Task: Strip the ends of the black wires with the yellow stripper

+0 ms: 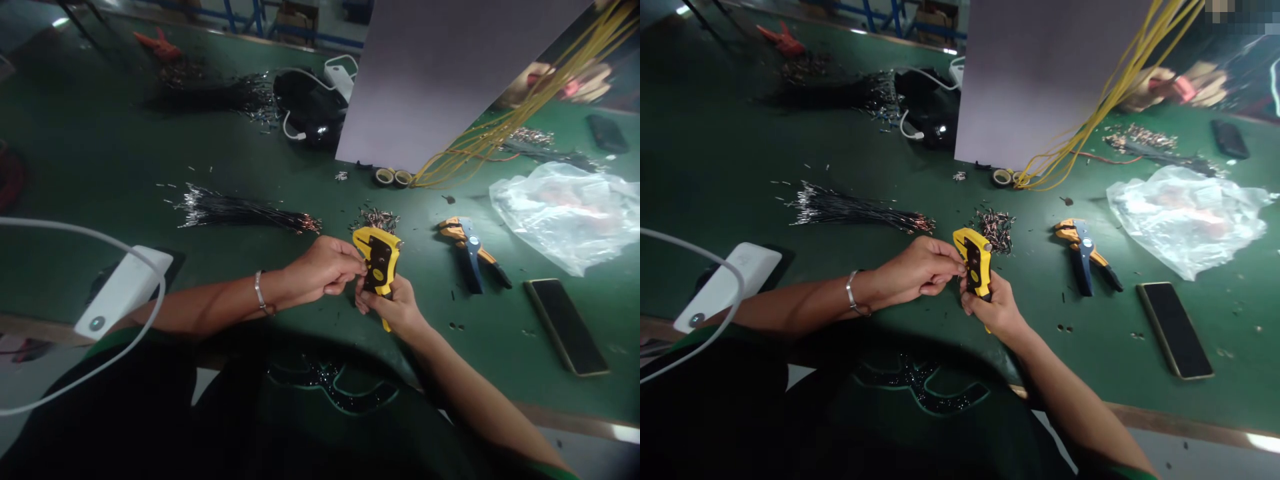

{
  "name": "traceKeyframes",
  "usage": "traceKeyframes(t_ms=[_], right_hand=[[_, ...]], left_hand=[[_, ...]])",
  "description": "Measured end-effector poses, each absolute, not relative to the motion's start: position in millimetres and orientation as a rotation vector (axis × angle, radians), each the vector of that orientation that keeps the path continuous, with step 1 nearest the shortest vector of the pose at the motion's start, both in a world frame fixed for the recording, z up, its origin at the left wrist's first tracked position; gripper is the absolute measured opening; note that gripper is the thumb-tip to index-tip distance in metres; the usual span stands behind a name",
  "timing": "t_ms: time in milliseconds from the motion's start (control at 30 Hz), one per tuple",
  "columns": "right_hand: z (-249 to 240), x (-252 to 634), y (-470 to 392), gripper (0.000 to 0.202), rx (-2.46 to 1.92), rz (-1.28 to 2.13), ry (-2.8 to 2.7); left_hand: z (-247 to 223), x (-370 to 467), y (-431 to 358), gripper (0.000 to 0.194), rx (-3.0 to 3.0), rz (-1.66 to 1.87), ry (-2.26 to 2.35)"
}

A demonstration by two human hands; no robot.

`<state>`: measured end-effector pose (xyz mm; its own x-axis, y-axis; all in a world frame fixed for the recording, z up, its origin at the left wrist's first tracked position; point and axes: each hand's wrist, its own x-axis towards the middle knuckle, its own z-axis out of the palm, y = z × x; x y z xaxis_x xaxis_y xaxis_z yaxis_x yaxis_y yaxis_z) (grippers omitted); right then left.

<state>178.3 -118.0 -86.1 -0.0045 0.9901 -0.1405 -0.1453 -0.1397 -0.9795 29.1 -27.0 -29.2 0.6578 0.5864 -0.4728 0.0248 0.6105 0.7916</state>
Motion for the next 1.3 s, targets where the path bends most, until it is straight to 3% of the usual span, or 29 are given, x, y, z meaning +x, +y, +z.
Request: traceKeyframes(t_ms=[1300], right_hand=[[-86.9,179.2,-124.3,0.008,-1.026,1.536,-0.882]], left_hand=[[-25.8,27.8,-28.1,0.021,0.738,0.313,0.723]])
